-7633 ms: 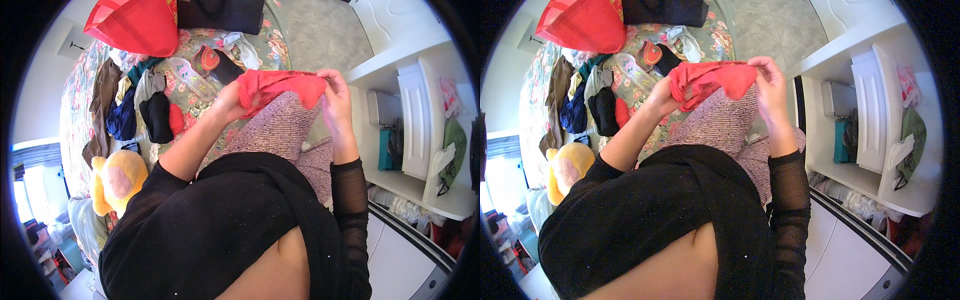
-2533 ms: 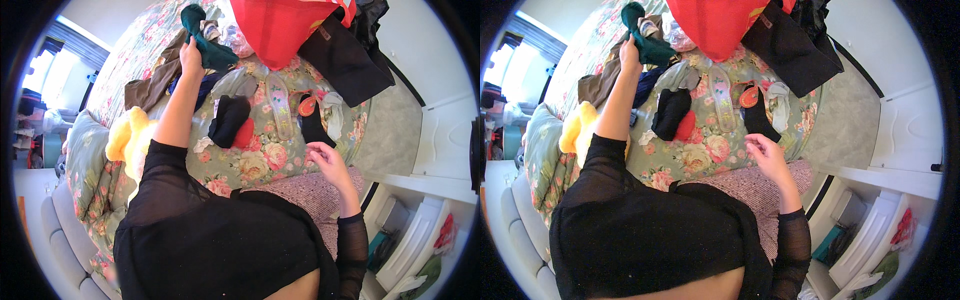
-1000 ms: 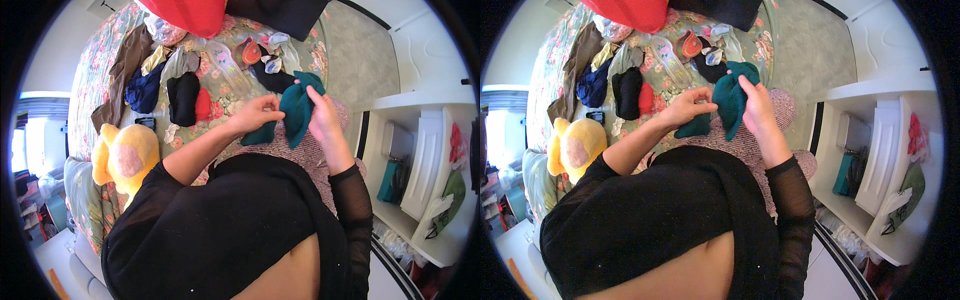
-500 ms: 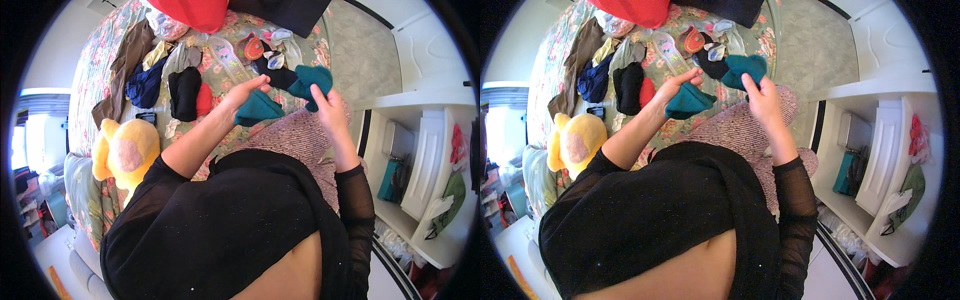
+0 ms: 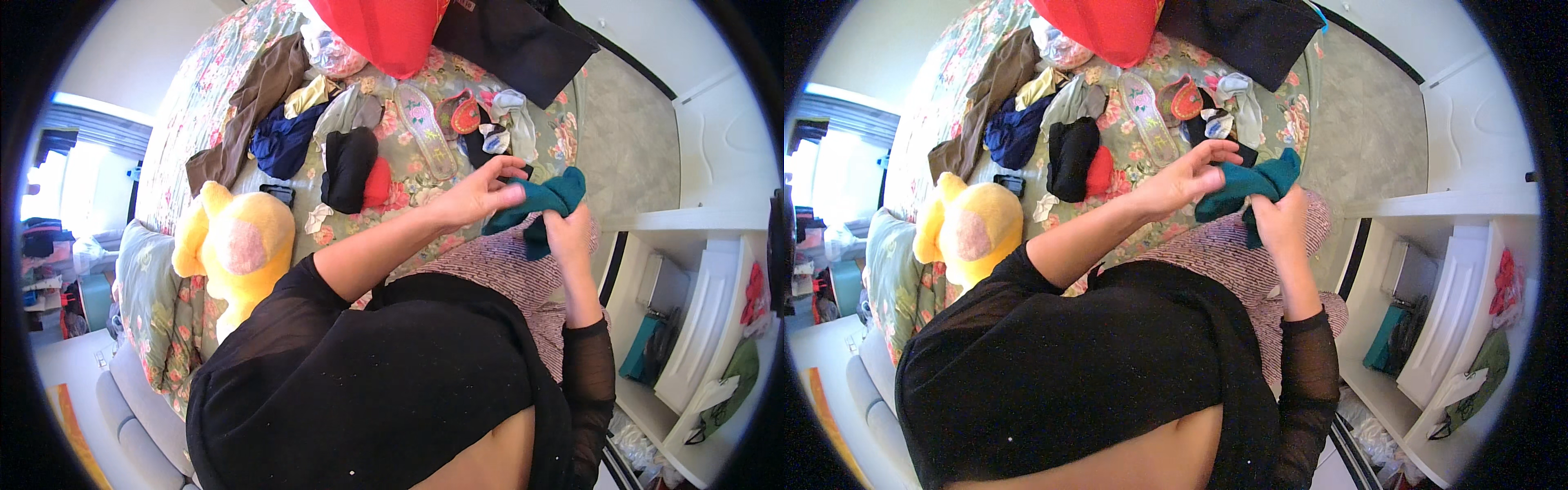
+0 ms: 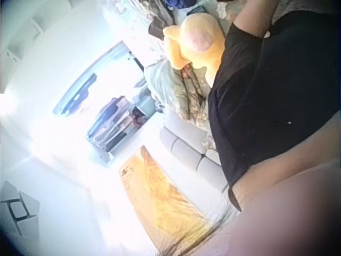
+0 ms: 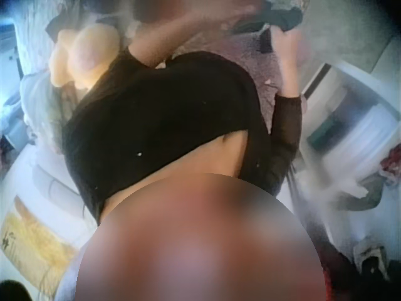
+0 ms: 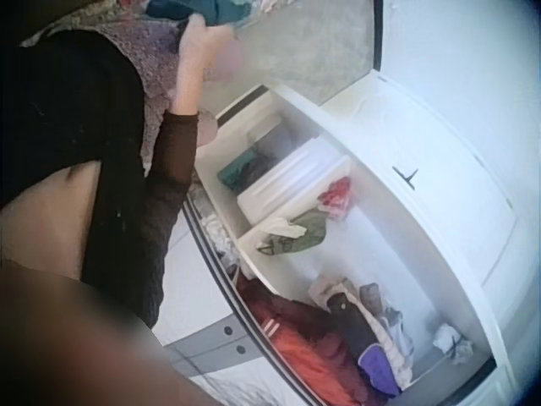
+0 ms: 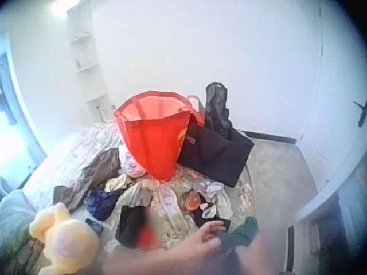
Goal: The person sits on a bed and folds several pieces of clothing one by one, including a red garment, a light purple top, a black item, and a teal piece. Each item is smoothed, folded, and placed on the bed.
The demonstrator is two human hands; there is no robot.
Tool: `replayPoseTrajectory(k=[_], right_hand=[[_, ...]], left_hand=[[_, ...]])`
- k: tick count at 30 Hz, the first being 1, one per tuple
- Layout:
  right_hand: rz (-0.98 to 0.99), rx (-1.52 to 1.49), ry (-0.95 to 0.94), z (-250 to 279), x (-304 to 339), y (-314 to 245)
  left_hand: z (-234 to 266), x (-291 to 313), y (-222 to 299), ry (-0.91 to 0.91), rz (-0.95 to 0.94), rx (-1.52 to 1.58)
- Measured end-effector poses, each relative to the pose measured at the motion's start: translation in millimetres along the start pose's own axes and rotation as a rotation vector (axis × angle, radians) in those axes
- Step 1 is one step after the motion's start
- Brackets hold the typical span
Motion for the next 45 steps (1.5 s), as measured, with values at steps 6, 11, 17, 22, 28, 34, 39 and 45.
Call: replayPoseTrajectory(k=[6,11,17,22,28,34,39,45], right_hand=[[0.036,0.355,-0.087,3,-4,-12],[-0.048,0.352,-0.108,29,-21,-1],[-0.144,0.215,-0.062,64,-45,33],[-0.322,0.062,0.092,76,-53,56],[-0.333,-0.101,0.151,78,-58,55],[0.096,0.091,0.161,65,-50,26],[0.116,-0.021,0.185,55,-41,19],[0.086,-0.063,0.042,13,-21,0]], left_hand=[[-16,3,5,-0.058,-0.244,-0.220],[6,-10,-23,0.044,0.045,-0.102],[15,19,-51,-0.220,0.414,-0.105],[24,25,-40,-0.203,0.478,-0.028],[44,13,-32,0.081,0.463,0.114],[44,9,-40,0.120,0.465,0.052],[41,8,-20,0.086,0.247,0.006],[33,15,-20,0.100,0.456,0.189]])
Point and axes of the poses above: each hand's wrist, its own x-axis away from the middle knuckle, its own z-axis out of the back of the hand, y = z × x, the point moved 9 cm from there along -x, towards the middle knuckle, and after that the axes turned 14 degrees about y, right-handed, at the moved point
